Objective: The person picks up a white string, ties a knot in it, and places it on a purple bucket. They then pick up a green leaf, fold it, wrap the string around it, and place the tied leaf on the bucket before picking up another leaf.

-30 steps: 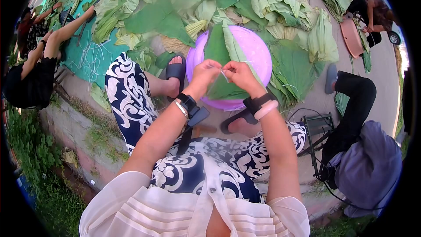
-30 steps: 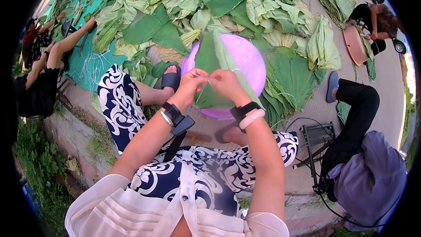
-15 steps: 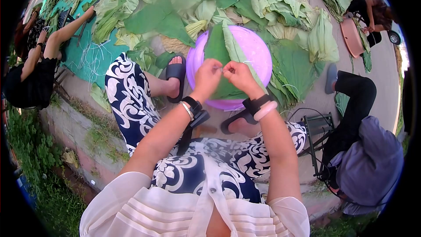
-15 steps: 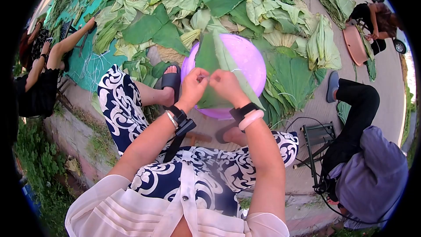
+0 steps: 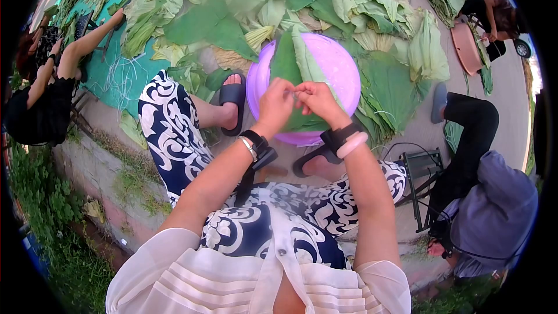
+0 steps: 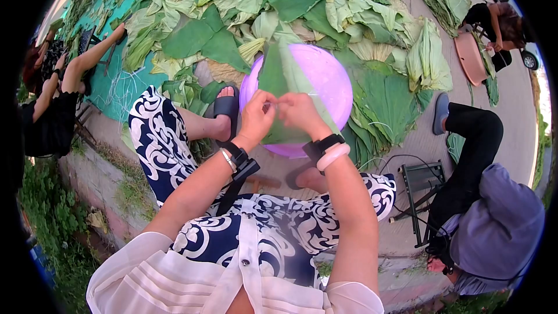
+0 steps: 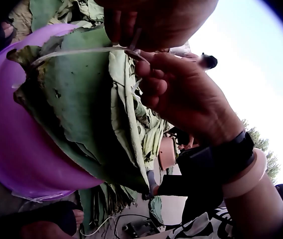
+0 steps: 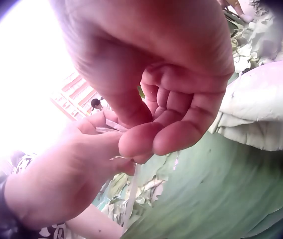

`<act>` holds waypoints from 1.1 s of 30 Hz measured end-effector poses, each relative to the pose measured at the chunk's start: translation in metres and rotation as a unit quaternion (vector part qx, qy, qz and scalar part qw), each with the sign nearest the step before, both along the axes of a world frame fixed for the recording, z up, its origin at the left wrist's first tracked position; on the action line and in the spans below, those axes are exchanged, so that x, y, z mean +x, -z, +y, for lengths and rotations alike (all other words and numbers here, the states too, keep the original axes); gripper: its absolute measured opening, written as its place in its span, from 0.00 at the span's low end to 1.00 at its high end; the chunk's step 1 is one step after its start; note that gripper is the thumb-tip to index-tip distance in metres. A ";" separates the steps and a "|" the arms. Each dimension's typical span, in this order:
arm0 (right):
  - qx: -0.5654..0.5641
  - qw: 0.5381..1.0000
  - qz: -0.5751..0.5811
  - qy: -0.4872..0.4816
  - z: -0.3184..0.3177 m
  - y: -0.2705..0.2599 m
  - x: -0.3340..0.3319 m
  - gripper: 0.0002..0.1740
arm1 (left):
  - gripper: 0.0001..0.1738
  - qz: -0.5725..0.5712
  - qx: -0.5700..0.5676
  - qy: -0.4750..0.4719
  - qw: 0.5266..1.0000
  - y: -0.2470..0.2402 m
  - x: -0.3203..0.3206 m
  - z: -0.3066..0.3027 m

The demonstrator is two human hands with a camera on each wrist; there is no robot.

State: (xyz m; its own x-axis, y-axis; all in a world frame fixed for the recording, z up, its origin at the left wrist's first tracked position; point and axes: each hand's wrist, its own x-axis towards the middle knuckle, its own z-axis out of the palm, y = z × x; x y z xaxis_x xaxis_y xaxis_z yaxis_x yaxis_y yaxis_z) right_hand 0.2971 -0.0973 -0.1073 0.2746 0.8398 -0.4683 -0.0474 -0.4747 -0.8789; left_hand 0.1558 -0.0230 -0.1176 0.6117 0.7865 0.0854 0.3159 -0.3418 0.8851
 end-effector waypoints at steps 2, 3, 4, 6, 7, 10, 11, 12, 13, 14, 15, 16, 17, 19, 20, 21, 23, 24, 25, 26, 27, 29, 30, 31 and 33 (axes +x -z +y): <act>0.001 1.000 0.007 -0.004 0.000 0.000 0.002 0.13 | 0.07 0.006 0.000 0.001 1.000 -0.003 -0.001 -0.001; 0.001 1.000 0.009 -0.005 0.000 0.000 0.002 0.13 | 0.07 0.005 0.001 0.000 1.000 -0.004 -0.001 -0.001; 0.001 1.000 0.011 -0.007 0.000 -0.002 0.002 0.13 | 0.06 0.004 0.002 -0.001 1.000 -0.004 -0.001 -0.001; 0.000 1.000 0.016 -0.010 0.000 -0.002 0.003 0.12 | 0.06 0.002 -0.002 -0.004 1.000 -0.006 -0.001 -0.001; 0.000 1.000 0.019 -0.012 0.000 -0.002 0.004 0.12 | 0.06 0.002 -0.007 -0.005 1.000 -0.007 -0.002 -0.001; 0.003 1.000 0.023 -0.010 -0.001 -0.001 0.005 0.11 | 0.05 -0.027 -0.014 -0.009 1.000 -0.001 -0.004 0.000; 0.005 1.000 0.023 -0.008 -0.001 -0.001 0.005 0.10 | 0.06 -0.041 -0.015 -0.011 0.999 0.002 -0.004 0.001; 0.004 1.000 0.020 -0.008 -0.001 0.000 0.005 0.10 | 0.06 -0.036 -0.013 -0.010 0.999 0.004 -0.005 0.001; 0.003 1.000 0.017 -0.007 -0.001 0.001 0.006 0.10 | 0.06 -0.031 -0.011 -0.009 0.999 0.005 -0.006 0.002; 0.001 1.000 0.014 -0.007 -0.001 0.002 0.006 0.09 | 0.06 -0.026 -0.009 -0.007 1.000 0.007 -0.006 0.003; -0.001 1.000 0.009 -0.007 -0.001 0.003 0.005 0.10 | 0.06 -0.027 -0.014 -0.007 1.000 0.008 -0.006 0.003; -0.003 1.000 0.004 -0.008 -0.001 0.003 0.005 0.10 | 0.07 -0.028 -0.019 -0.008 0.999 0.010 -0.006 0.003; -0.005 1.000 -0.002 -0.009 -0.001 0.004 0.004 0.10 | 0.07 -0.030 -0.025 -0.008 0.999 0.011 -0.006 0.003; 0.000 0.999 -0.031 -0.012 -0.001 0.003 0.002 0.10 | 0.07 -0.030 -0.033 -0.006 0.999 0.012 -0.007 0.002; 0.003 0.999 -0.045 -0.014 -0.002 0.002 0.001 0.10 | 0.07 -0.030 -0.037 -0.005 0.999 0.013 -0.007 0.002; 0.007 0.998 -0.063 -0.013 -0.002 0.003 0.000 0.10 | 0.08 -0.029 -0.035 -0.005 0.999 0.014 -0.008 0.002; 0.014 0.995 -0.100 -0.011 -0.002 0.005 -0.001 0.10 | 0.08 -0.026 -0.033 -0.007 0.999 0.018 -0.008 0.002; 0.016 0.992 -0.125 -0.012 -0.002 0.006 -0.001 0.10 | 0.08 -0.025 -0.037 -0.007 0.999 0.019 -0.009 0.002; 0.017 0.989 -0.149 -0.013 -0.002 0.007 0.000 0.10 | 0.08 -0.024 -0.042 -0.006 0.999 0.020 -0.010 0.001; 0.018 0.984 -0.174 -0.013 -0.003 0.009 0.001 0.10 | 0.08 -0.023 -0.046 -0.006 0.999 0.021 -0.011 0.001; 0.022 0.975 -0.221 -0.014 -0.003 0.013 0.002 0.10 | 0.08 -0.021 -0.043 -0.004 0.999 0.021 -0.012 0.001; 0.028 0.949 -0.313 -0.016 -0.005 0.021 0.004 0.10 | 0.08 -0.016 -0.037 -0.001 0.999 0.023 -0.014 0.001; 0.018 0.947 -0.320 -0.023 -0.006 0.023 0.005 0.10 | 0.08 -0.002 -0.049 0.005 0.999 0.023 -0.016 0.001; 0.008 0.944 -0.327 -0.029 -0.006 0.024 0.005 0.10 | 0.09 0.013 -0.060 0.011 0.998 0.023 -0.018 0.001; 0.005 0.939 -0.343 -0.032 -0.005 0.020 0.004 0.11 | 0.13 0.032 -0.067 0.008 0.997 0.022 -0.024 0.002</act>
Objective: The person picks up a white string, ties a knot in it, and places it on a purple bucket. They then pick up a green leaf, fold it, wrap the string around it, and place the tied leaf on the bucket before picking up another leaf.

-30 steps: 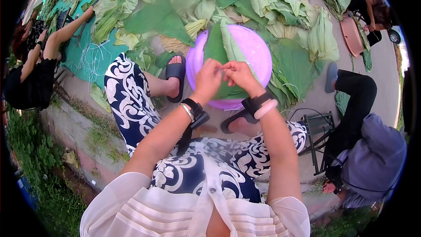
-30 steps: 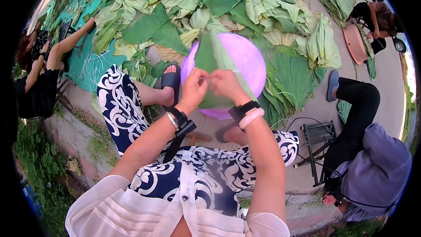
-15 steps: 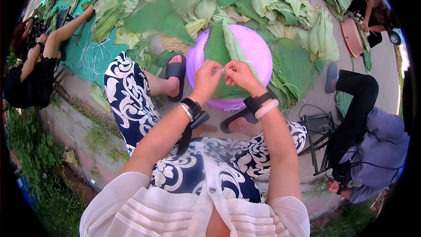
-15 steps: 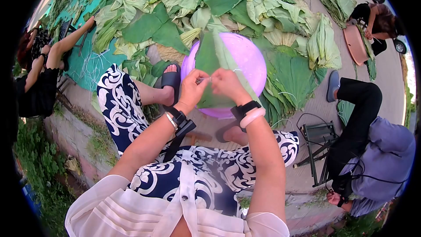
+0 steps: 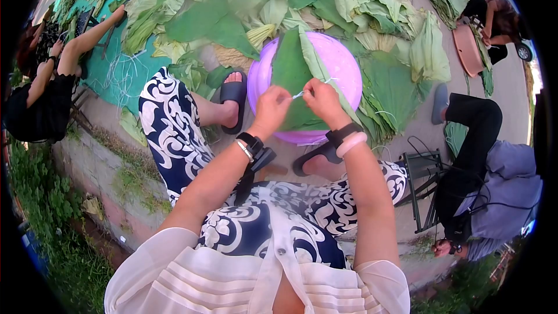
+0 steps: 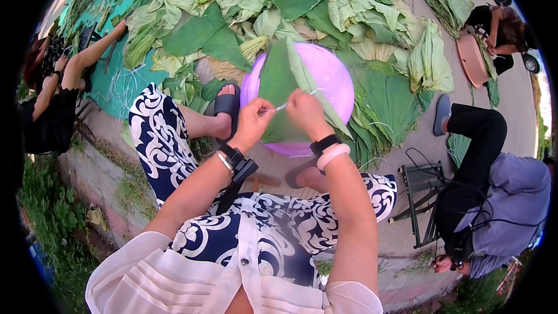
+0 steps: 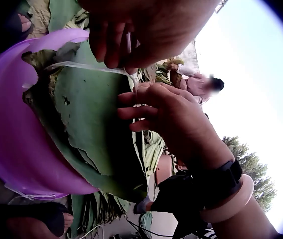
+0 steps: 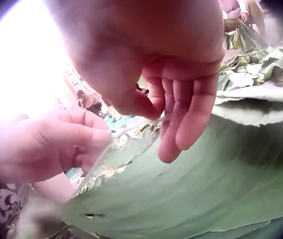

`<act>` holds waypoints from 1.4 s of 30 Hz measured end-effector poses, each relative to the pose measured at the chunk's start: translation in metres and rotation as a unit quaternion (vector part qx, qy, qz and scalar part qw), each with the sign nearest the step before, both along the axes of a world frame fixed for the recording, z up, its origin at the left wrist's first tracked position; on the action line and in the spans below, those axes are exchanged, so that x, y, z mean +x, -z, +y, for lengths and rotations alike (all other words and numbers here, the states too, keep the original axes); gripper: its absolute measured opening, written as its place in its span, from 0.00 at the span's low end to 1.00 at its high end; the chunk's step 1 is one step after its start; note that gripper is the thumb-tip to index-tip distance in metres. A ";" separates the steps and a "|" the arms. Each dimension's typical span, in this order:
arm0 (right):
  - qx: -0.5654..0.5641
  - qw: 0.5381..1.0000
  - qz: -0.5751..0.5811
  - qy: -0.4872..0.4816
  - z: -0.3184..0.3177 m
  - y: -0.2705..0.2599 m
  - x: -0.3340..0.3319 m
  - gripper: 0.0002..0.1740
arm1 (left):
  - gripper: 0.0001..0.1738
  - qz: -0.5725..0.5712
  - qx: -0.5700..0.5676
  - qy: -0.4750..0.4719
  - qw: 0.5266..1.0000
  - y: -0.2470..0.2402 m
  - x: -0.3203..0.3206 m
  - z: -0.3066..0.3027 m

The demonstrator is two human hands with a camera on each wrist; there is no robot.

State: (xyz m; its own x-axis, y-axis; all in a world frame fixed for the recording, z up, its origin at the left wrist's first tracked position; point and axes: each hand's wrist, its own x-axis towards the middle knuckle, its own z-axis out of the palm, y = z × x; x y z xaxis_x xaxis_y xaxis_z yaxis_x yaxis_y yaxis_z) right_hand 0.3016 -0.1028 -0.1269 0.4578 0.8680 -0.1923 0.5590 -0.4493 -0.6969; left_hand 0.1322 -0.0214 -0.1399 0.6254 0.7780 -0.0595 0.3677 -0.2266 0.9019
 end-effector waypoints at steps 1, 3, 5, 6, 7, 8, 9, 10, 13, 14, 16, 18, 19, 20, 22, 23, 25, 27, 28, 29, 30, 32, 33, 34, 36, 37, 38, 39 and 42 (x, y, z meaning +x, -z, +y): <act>0.007 1.000 -0.009 0.002 0.000 -0.008 0.001 0.11 | 0.17 0.004 0.004 -0.007 1.000 -0.001 -0.003 0.000; 0.023 0.999 -0.002 0.031 0.000 -0.015 0.005 0.12 | 0.24 0.008 0.024 -0.034 0.999 0.001 -0.011 0.001; 0.039 0.995 0.027 0.083 0.001 -0.014 0.022 0.13 | 0.31 0.007 0.057 -0.073 0.996 0.019 -0.024 0.002; 0.028 0.995 0.018 0.095 -0.001 -0.014 0.027 0.15 | 0.33 0.040 0.005 -0.094 0.995 0.034 -0.031 0.000; 0.017 0.994 0.008 0.107 -0.002 -0.014 0.033 0.16 | 0.35 0.072 -0.046 -0.115 0.990 0.047 -0.037 -0.002; 0.006 0.993 -0.001 0.119 -0.004 -0.013 0.037 0.17 | 0.36 0.104 -0.097 -0.136 0.980 0.060 -0.043 -0.006; 0.024 0.994 -0.051 0.095 -0.007 -0.009 0.040 0.19 | 0.35 0.115 -0.170 -0.132 0.970 0.055 -0.044 -0.009; 0.042 0.991 -0.102 0.069 -0.012 -0.003 0.040 0.20 | 0.34 0.124 -0.244 -0.127 0.954 0.045 -0.045 -0.012; 0.025 0.972 -0.231 0.016 -0.022 -0.001 0.029 0.24 | 0.29 0.144 -0.416 -0.083 0.894 0.048 -0.051 -0.017; 0.007 0.963 -0.270 0.002 -0.024 -0.003 0.024 0.26 | 0.27 0.150 -0.464 -0.063 0.871 0.052 -0.053 -0.018; -0.012 0.962 -0.271 0.007 -0.027 0.000 0.023 0.26 | 0.23 0.120 -0.492 -0.055 0.860 0.045 -0.053 -0.020; -0.030 0.967 -0.252 0.028 -0.027 0.013 0.027 0.25 | 0.21 0.102 -0.508 -0.051 0.854 0.045 -0.052 -0.019; -0.038 0.971 -0.231 0.047 -0.028 0.023 0.033 0.24 | 0.20 0.099 -0.510 -0.051 0.853 0.052 -0.054 -0.018; -0.045 0.975 -0.209 0.065 -0.029 0.033 0.040 0.23 | 0.19 0.097 -0.512 -0.052 0.852 0.059 -0.057 -0.016; -0.068 0.982 -0.134 0.110 -0.031 0.033 0.050 0.21 | 0.19 0.082 -0.525 -0.062 0.845 0.067 -0.059 -0.014; -0.081 0.983 -0.096 0.132 -0.032 0.034 0.055 0.20 | 0.19 0.075 -0.532 -0.067 0.841 0.071 -0.060 -0.013; -0.062 0.985 -0.085 0.135 -0.033 0.040 0.060 0.19 | 0.19 0.046 -0.573 -0.081 0.814 0.075 -0.060 -0.011; -0.044 0.988 -0.066 0.133 -0.035 0.044 0.063 0.19 | 0.18 0.027 -0.597 -0.088 0.797 0.075 -0.059 -0.010; -0.034 0.990 -0.052 0.128 -0.036 0.046 0.063 0.20 | 0.18 0.022 -0.600 -0.087 0.795 0.074 -0.059 -0.010; -0.024 0.991 -0.039 0.122 -0.037 0.047 0.064 0.21 | 0.17 0.017 -0.604 -0.088 0.792 0.072 -0.059 -0.009; 0.013 0.991 -0.011 0.131 -0.037 0.050 0.065 0.22 | 0.16 0.009 -0.603 -0.082 0.793 0.065 -0.057 -0.008; 0.086 0.984 0.044 0.148 -0.035 0.056 0.069 0.24 | 0.14 -0.009 -0.602 -0.071 0.796 0.049 -0.055 -0.007; 0.110 0.978 0.060 0.165 -0.032 0.054 0.073 0.24 | 0.14 -0.022 -0.599 -0.065 0.798 0.040 -0.053 -0.006; 0.133 0.971 0.075 0.182 -0.029 0.050 0.079 0.25 | 0.14 -0.035 -0.596 -0.060 0.800 0.029 -0.050 -0.005; 0.170 0.955 0.099 0.221 -0.027 0.037 0.085 0.25 | 0.13 -0.066 -0.591 -0.053 0.802 0.004 -0.043 -0.003; 0.183 0.947 0.107 0.242 -0.025 0.022 0.086 0.24 | 0.13 -0.085 -0.589 -0.053 0.802 -0.014 -0.039 -0.001; 0.197 0.938 0.115 0.261 -0.023 0.007 0.086 0.23 | 0.13 -0.105 -0.586 -0.054 0.802 -0.032 -0.036 0.003; 0.219 0.930 0.115 0.270 -0.022 -0.010 0.083 0.21 | 0.13 -0.126 -0.584 -0.049 0.800 -0.050 -0.035 0.009; 0.227 0.933 0.070 0.272 -0.027 -0.030 0.089 0.19 | 0.13 -0.212 -0.554 -0.051 0.804 -0.109 -0.045 0.042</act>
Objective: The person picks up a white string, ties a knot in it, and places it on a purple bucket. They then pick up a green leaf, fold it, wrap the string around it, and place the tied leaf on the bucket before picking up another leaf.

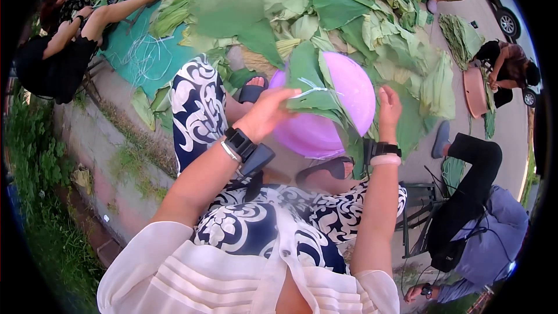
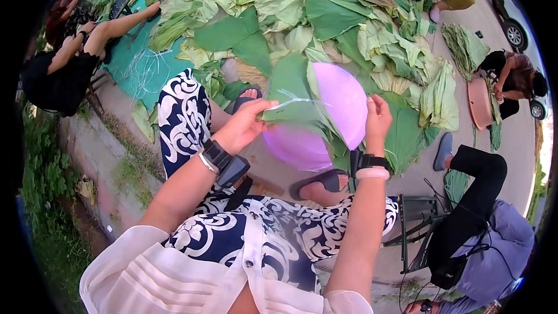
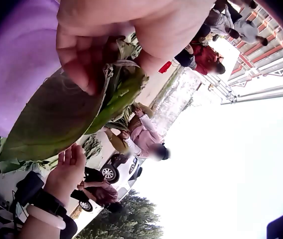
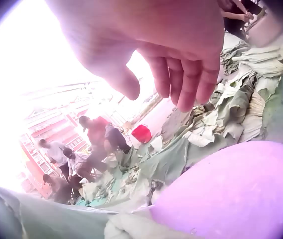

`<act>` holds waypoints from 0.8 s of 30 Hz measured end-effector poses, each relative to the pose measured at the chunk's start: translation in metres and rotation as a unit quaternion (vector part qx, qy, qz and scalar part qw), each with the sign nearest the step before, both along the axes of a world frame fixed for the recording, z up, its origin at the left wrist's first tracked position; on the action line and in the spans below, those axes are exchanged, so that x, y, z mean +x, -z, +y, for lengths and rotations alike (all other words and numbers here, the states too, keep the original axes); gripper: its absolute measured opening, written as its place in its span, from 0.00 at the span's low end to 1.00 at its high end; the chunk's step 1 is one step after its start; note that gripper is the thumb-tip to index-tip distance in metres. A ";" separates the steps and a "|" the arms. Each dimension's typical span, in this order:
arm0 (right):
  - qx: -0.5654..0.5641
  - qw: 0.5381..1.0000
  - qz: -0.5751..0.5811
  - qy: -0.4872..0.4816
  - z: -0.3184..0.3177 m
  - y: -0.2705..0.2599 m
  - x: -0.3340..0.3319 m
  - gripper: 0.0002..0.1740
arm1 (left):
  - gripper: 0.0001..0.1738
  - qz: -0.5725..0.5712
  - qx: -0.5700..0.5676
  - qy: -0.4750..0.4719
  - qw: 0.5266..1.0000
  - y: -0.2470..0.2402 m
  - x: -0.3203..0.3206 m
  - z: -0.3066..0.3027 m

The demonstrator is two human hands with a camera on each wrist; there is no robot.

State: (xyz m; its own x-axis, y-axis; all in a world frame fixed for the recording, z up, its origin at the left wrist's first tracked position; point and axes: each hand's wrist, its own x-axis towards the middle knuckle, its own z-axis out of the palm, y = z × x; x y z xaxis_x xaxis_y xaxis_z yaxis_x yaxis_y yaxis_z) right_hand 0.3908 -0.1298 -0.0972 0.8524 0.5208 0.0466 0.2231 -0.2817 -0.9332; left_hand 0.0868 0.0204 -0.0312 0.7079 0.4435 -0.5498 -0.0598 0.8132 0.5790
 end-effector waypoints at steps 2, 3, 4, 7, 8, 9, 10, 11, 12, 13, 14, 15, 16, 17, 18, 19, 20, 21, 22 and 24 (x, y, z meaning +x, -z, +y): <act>0.012 1.000 -0.005 -0.006 -0.005 0.003 0.002 0.18 | 0.13 -0.049 0.047 -0.064 0.996 -0.045 -0.023 0.028; 0.028 1.000 -0.008 -0.012 -0.009 0.013 0.010 0.17 | 0.13 -0.056 0.070 -0.094 0.992 -0.072 -0.042 0.044; 0.016 1.000 0.004 -0.011 -0.011 0.021 0.016 0.17 | 0.13 -0.066 0.092 -0.120 0.986 -0.094 -0.060 0.059; -0.012 1.000 0.017 -0.018 -0.011 0.029 0.019 0.16 | 0.15 -0.085 0.204 -0.226 0.949 -0.129 -0.129 0.106; -0.021 0.999 0.016 -0.022 -0.010 0.028 0.017 0.16 | 0.16 -0.073 0.235 -0.264 0.933 -0.137 -0.154 0.117; -0.027 0.999 0.019 -0.025 -0.008 0.025 0.013 0.16 | 0.16 -0.068 0.254 -0.292 0.919 -0.143 -0.178 0.126; -0.036 0.999 0.023 -0.028 -0.006 0.021 0.010 0.16 | 0.16 -0.062 0.271 -0.320 0.906 -0.148 -0.202 0.133; -0.045 0.998 0.026 -0.031 -0.004 0.018 0.006 0.16 | 0.17 -0.056 0.287 -0.348 0.891 -0.152 -0.222 0.135; -0.048 0.998 0.033 -0.038 -0.004 0.023 0.006 0.15 | 0.17 -0.045 0.291 -0.367 0.883 -0.153 -0.237 0.133; -0.051 0.997 0.041 -0.044 -0.005 0.035 0.013 0.15 | 0.17 -0.034 0.293 -0.384 0.875 -0.152 -0.252 0.131; -0.055 0.996 0.048 -0.048 -0.005 0.041 0.015 0.15 | 0.18 -0.024 0.294 -0.401 0.867 -0.150 -0.263 0.130; -0.055 0.996 0.048 -0.051 -0.005 0.040 0.010 0.15 | 0.16 -0.027 0.288 -0.421 0.860 -0.140 -0.274 0.128; -0.056 0.996 0.048 -0.052 -0.006 0.039 0.002 0.15 | 0.14 -0.018 0.283 -0.415 0.865 -0.128 -0.282 0.124; -0.058 0.996 0.047 -0.053 -0.008 0.037 -0.005 0.15 | 0.13 -0.009 0.277 -0.409 0.870 -0.112 -0.289 0.118; -0.070 0.995 0.053 -0.054 -0.009 0.036 -0.012 0.15 | 0.12 -0.002 0.270 -0.402 0.875 -0.094 -0.295 0.112; -0.080 0.994 0.058 -0.054 -0.009 0.034 -0.019 0.15 | 0.11 0.015 0.239 -0.424 0.873 -0.067 -0.297 0.108; -0.090 0.992 0.063 -0.053 -0.009 0.034 -0.025 0.15 | 0.10 0.032 0.208 -0.446 0.870 -0.037 -0.298 0.103; -0.097 0.991 0.069 -0.059 -0.011 0.034 -0.031 0.15 | 0.10 0.046 0.180 -0.448 0.874 -0.017 -0.294 0.092; -0.104 0.990 0.074 -0.064 -0.012 0.033 -0.036 0.16 | 0.10 0.059 0.153 -0.449 0.879 0.005 -0.291 0.081; -0.111 0.987 0.095 -0.068 -0.016 0.031 -0.045 0.16 | 0.12 0.087 0.053 -0.436 0.894 0.083 -0.297 0.065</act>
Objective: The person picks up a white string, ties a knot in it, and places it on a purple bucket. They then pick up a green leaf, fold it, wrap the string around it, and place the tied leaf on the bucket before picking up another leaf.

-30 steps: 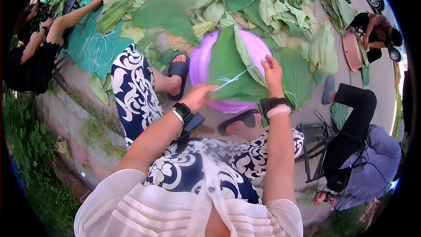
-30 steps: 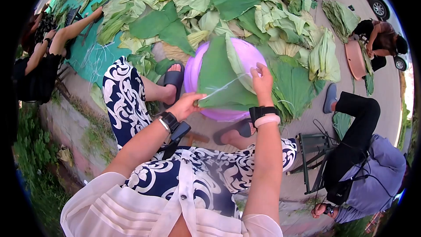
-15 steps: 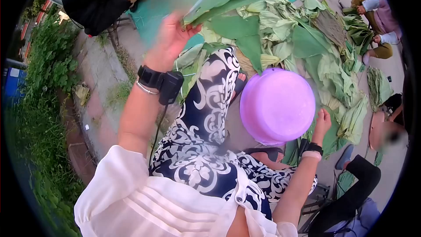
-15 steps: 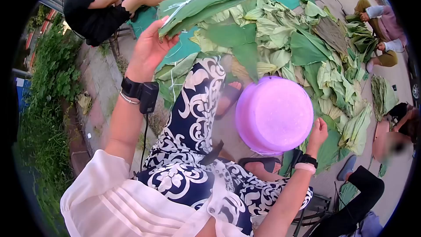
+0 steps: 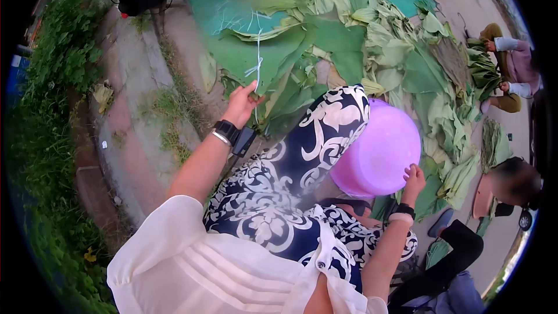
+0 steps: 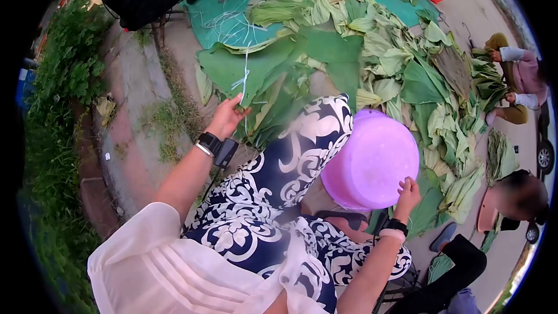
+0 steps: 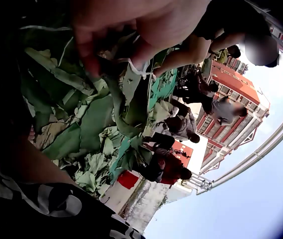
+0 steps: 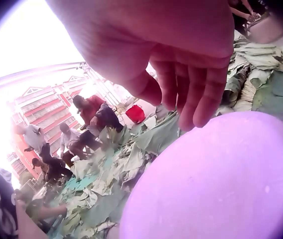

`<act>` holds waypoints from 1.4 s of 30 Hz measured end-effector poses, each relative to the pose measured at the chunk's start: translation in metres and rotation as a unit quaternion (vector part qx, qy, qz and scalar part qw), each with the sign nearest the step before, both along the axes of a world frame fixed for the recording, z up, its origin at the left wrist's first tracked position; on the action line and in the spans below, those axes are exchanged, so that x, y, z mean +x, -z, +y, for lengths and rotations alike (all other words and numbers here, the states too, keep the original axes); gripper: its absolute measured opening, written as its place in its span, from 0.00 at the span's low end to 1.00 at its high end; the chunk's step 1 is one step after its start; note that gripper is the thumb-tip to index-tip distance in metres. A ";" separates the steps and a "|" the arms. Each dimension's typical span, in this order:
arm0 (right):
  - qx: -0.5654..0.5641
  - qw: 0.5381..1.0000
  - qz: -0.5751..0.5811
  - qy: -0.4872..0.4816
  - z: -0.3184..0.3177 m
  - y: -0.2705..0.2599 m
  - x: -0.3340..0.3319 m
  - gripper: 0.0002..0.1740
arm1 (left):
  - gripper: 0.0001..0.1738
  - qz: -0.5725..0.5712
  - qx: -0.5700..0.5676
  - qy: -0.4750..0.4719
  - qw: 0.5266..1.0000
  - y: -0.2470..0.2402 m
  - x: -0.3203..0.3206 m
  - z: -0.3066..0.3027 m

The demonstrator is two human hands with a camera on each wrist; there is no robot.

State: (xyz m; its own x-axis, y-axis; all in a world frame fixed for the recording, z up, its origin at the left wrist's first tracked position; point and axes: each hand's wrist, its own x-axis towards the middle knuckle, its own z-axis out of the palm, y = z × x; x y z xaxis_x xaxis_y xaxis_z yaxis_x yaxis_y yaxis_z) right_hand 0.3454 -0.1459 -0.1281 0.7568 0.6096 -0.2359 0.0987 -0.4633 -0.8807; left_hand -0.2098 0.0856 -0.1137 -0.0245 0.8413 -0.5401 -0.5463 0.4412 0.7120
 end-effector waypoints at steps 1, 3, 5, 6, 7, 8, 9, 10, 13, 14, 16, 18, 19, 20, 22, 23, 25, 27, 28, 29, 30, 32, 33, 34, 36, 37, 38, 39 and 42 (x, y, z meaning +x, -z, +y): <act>-0.001 1.000 0.017 0.003 -0.002 -0.001 -0.003 0.16 | 0.13 0.012 -0.059 0.006 0.998 0.035 0.000 -0.009; 0.007 0.999 0.049 0.013 -0.003 -0.006 -0.010 0.16 | 0.13 0.025 -0.145 0.005 0.989 0.089 0.001 -0.021; 0.020 0.996 0.076 0.029 -0.003 -0.022 -0.019 0.16 | 0.13 0.026 -0.204 -0.006 0.979 0.123 0.008 -0.028; 0.023 0.996 0.081 0.034 -0.005 -0.026 -0.019 0.17 | 0.14 0.039 -0.210 -0.005 0.977 0.120 0.013 -0.028; 0.028 0.995 0.086 0.040 -0.004 -0.029 -0.020 0.17 | 0.14 0.053 -0.214 -0.005 0.975 0.116 0.015 -0.027; 0.034 0.994 0.092 0.047 -0.003 -0.032 -0.020 0.17 | 0.14 0.067 -0.218 -0.002 0.974 0.111 0.017 -0.025; 0.045 0.992 0.107 0.046 0.000 -0.035 -0.024 0.17 | 0.14 0.118 -0.195 -0.025 0.973 0.092 0.023 -0.026; 0.056 0.990 0.114 0.058 -0.001 -0.042 -0.027 0.17 | 0.14 0.106 -0.196 -0.009 0.975 0.098 0.017 -0.023; 0.095 0.979 0.153 0.097 0.003 -0.060 -0.037 0.15 | 0.21 0.154 -0.185 0.150 0.959 0.071 0.008 -0.019; 0.113 0.977 0.153 0.097 0.001 -0.062 -0.033 0.15 | 0.25 0.165 -0.188 0.208 0.946 0.069 0.002 -0.019; 0.127 0.976 0.143 0.101 -0.002 -0.081 -0.029 0.15 | 0.30 0.236 -0.203 0.279 0.909 0.051 -0.001 -0.024; 0.126 0.982 0.104 0.098 -0.015 -0.109 -0.018 0.15 | 0.30 0.291 -0.198 0.359 0.864 0.044 -0.013 -0.022; 0.129 0.983 0.077 0.101 -0.021 -0.128 -0.017 0.15 | 0.29 0.321 -0.182 0.370 0.852 0.036 -0.014 -0.021; 0.129 0.985 0.052 0.102 -0.029 -0.145 -0.017 0.14 | 0.29 0.350 -0.166 0.379 0.841 0.028 -0.013 -0.019; 0.154 0.980 0.006 0.127 -0.053 -0.174 -0.010 0.14 | 0.24 0.350 -0.100 0.350 0.863 0.013 -0.007 -0.007; 0.164 0.977 -0.015 0.137 -0.070 -0.182 -0.006 0.13 | 0.23 0.348 -0.065 0.332 0.875 0.009 -0.005 0.001; 0.173 0.969 -0.034 0.175 -0.105 -0.190 0.002 0.13 | 0.16 0.341 0.002 0.303 0.890 -0.013 0.009 0.013; 0.180 0.959 -0.046 0.214 -0.140 -0.192 0.007 0.13 | 0.15 0.357 0.103 0.277 0.886 -0.035 0.036 0.019; 0.182 0.954 -0.046 0.235 -0.158 -0.190 0.004 0.13 | 0.14 0.361 0.154 0.263 0.881 -0.045 0.050 0.022; 0.184 0.948 -0.045 0.256 -0.177 -0.186 0.000 0.13 | 0.13 0.361 0.184 0.274 0.872 -0.057 0.064 0.026; 0.179 0.941 -0.037 0.283 -0.194 -0.178 -0.005 0.13 | 0.13 0.360 0.231 0.278 0.860 -0.067 0.079 0.027; 0.171 0.926 -0.021 0.337 -0.230 -0.154 -0.017 0.13 | 0.13 0.352 0.323 0.283 0.832 -0.087 0.110 0.023; 0.158 0.922 -0.012 0.352 -0.250 -0.137 -0.024 0.12 | 0.14 0.342 0.348 0.285 0.825 -0.104 0.127 0.014; 0.144 0.919 -0.001 0.368 -0.265 -0.122 -0.038 0.12 | 0.15 0.353 0.382 0.279 0.808 -0.117 0.143 0.004; 0.113 0.907 0.031 0.406 -0.293 -0.086 -0.070 0.12 | 0.15 0.371 0.449 0.263 0.769 -0.137 0.168 -0.010; 0.095 0.903 0.038 0.417 -0.304 -0.068 -0.091 0.12 | 0.15 0.377 0.488 0.261 0.743 -0.142 0.176 -0.012; 0.086 0.897 0.078 0.425 -0.315 -0.045 -0.113 0.11 | 0.14 0.381 0.511 0.257 0.726 -0.150 0.185 -0.016; 0.077 0.890 0.119 0.433 -0.327 -0.022 -0.136 0.11 | 0.14 0.384 0.533 0.254 0.709 -0.160 0.194 -0.023; -0.025 0.890 0.207 0.405 -0.352 0.043 -0.214 0.12 | 0.14 0.398 0.589 0.260 0.654 -0.170 0.215 -0.031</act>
